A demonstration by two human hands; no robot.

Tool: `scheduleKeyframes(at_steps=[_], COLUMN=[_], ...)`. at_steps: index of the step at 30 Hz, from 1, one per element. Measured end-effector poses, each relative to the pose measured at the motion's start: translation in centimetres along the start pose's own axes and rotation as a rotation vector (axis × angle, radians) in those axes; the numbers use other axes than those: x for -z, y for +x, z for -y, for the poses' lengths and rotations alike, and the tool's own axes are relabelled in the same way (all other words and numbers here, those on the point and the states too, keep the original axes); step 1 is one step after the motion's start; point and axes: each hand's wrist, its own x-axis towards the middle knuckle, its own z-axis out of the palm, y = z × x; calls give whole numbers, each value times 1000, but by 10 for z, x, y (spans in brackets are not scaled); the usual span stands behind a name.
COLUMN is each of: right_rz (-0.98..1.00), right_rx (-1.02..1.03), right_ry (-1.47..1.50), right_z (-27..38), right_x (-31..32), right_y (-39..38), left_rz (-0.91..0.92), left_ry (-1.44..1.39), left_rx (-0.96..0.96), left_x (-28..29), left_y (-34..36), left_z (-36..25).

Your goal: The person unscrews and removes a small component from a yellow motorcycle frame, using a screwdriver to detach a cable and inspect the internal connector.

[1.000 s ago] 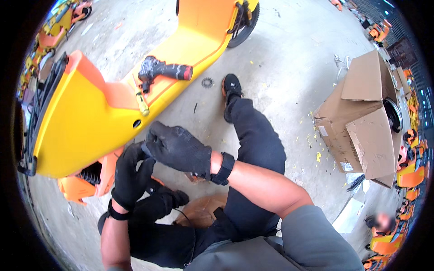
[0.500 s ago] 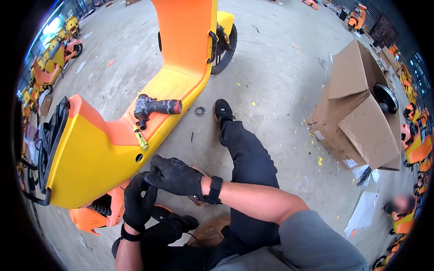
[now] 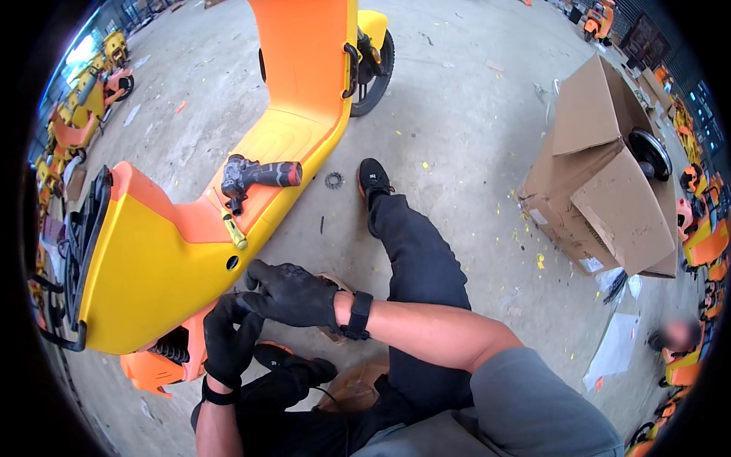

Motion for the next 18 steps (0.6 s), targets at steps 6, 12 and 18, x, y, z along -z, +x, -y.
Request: scheduleKeyframes(at_steps=[6,12,18], right_rz=[82,17,-17], right_rx=[-20,31,42], right_ry=[-61,-48,-33], right_z=[-3,-3,-8], right_x=[3,4,-2], right_y=[1,2,1], left_rz=[15,-63,4], left_ry=[69,81,141], left_rx=[-12,-52,-83], left_x=[1,-6,-1], left_y=[-2,1,1], left_z=[4,3,6])
